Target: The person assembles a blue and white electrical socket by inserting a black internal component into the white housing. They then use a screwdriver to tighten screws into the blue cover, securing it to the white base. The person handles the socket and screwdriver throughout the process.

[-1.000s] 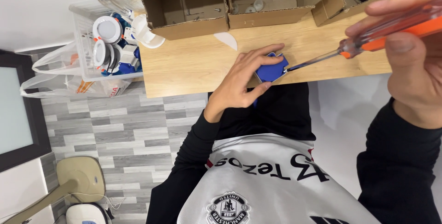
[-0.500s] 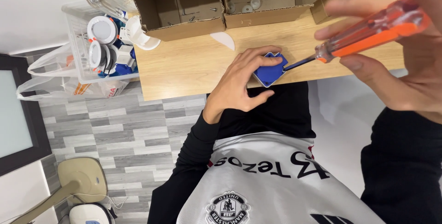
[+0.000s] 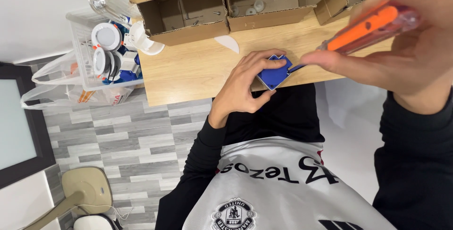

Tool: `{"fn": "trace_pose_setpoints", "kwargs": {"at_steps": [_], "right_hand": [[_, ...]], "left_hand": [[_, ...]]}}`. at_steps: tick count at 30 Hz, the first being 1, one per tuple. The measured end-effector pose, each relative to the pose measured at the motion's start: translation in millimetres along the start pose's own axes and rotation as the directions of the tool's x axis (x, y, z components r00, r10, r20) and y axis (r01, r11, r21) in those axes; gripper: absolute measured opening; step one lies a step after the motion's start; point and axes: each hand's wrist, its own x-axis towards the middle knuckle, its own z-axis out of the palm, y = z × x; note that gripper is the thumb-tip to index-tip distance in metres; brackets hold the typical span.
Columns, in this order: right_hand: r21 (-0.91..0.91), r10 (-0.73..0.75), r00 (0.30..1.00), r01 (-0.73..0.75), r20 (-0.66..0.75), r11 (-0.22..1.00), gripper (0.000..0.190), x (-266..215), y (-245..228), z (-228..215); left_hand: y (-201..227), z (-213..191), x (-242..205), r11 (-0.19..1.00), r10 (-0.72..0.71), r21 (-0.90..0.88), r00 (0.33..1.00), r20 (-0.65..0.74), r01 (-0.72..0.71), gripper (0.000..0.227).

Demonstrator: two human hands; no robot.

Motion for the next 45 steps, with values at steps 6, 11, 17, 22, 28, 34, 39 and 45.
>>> {"fn": "trace_pose_setpoints", "kwargs": {"at_steps": [6,11,17,22,28,34,39,45], "right_hand": [[0.406,0.0,0.943,-0.143,0.332,0.903,0.093,35.7,-32.8,-20.5],[0.289,0.101,0.934,-0.206,0.342,0.935,0.092,33.2,-38.6,-29.8],[0.135,0.214,0.966,-0.233,0.144,0.963,0.095,18.6,-35.2,-11.2],[0.05,-0.06,0.998,0.059,0.023,0.997,0.095,2.5,7.9,-0.3],[0.06,-0.144,0.99,0.143,0.006,0.988,0.086,16.6,6.7,-1.2],[0.416,-0.057,0.928,-0.11,0.367,0.903,0.08,35.9,-24.9,-32.3],[0.257,0.072,0.901,-0.197,0.427,0.946,0.078,34.0,-40.5,-38.8],[0.104,-0.085,0.945,0.055,0.316,0.993,0.084,28.9,-18.6,-28.9]], "left_hand": [[1.2,-0.3,0.1,1.0,-0.006,-0.004,1.0,-0.002,0.006,0.059],[2.3,-0.9,0.9,1.0,-0.002,-0.01,1.0,-0.011,0.002,0.059],[0.6,0.2,0.1,1.0,-0.011,-0.016,1.0,-0.012,0.011,0.059],[0.2,0.0,-0.5,1.0,-0.02,-0.014,1.0,-0.003,0.02,0.059],[-1.5,1.0,-0.7,1.0,-0.022,-0.015,1.0,-0.006,0.022,0.06],[-2.7,0.6,-0.6,1.0,-0.016,-0.018,1.0,-0.005,0.016,0.06],[-2.8,1.1,-0.4,1.0,-0.019,-0.011,1.0,-0.011,0.019,0.059],[-4.3,1.6,-1.2,1.0,-0.001,-0.01,1.0,-0.01,0.001,0.06]]}}
